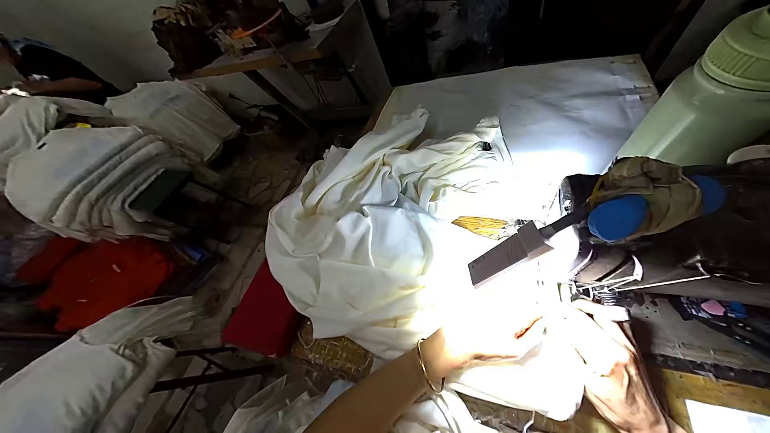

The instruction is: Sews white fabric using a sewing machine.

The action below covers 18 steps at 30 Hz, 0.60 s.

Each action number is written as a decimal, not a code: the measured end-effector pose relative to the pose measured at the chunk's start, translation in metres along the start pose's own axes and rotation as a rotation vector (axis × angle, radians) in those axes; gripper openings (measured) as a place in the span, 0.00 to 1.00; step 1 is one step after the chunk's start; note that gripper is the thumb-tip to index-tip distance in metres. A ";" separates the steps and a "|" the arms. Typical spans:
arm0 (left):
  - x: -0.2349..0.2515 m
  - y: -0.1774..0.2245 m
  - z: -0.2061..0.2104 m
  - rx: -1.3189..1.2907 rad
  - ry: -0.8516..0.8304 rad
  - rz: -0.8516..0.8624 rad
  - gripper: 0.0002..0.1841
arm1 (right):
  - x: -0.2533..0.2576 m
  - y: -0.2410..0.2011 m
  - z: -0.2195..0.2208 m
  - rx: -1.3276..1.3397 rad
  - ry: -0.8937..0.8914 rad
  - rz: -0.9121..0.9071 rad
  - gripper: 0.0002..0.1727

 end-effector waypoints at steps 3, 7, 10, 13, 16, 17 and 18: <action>-0.026 -0.027 0.017 -0.077 -0.027 -0.011 0.17 | -0.002 0.001 0.001 0.014 -0.012 0.018 0.21; -0.030 -0.017 0.009 0.003 0.168 0.047 0.13 | -0.002 0.002 0.002 0.014 -0.022 0.024 0.23; -0.036 -0.015 0.013 0.078 0.140 0.018 0.14 | 0.000 0.001 0.002 0.004 -0.027 0.027 0.22; -0.041 -0.018 0.024 0.285 0.113 0.036 0.14 | -0.001 0.002 0.004 -0.055 -0.041 0.079 0.25; -0.050 -0.042 0.050 0.349 0.086 0.062 0.18 | -0.003 -0.002 0.008 -0.145 -0.108 0.186 0.30; -0.050 -0.046 0.051 0.318 0.053 0.061 0.20 | -0.002 -0.005 0.009 -0.189 -0.112 0.190 0.30; -0.045 -0.047 0.048 0.302 0.031 0.083 0.23 | -0.001 -0.008 0.010 -0.229 -0.114 0.184 0.30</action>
Point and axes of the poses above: each hand's wrist, its own x-axis towards the middle knuckle, its own z-axis out of the palm, y = z × x, the point moved 4 cm from there along x, towards the middle knuckle, and after that the axes turned 2 degrees about x, right-handed, at the moved point
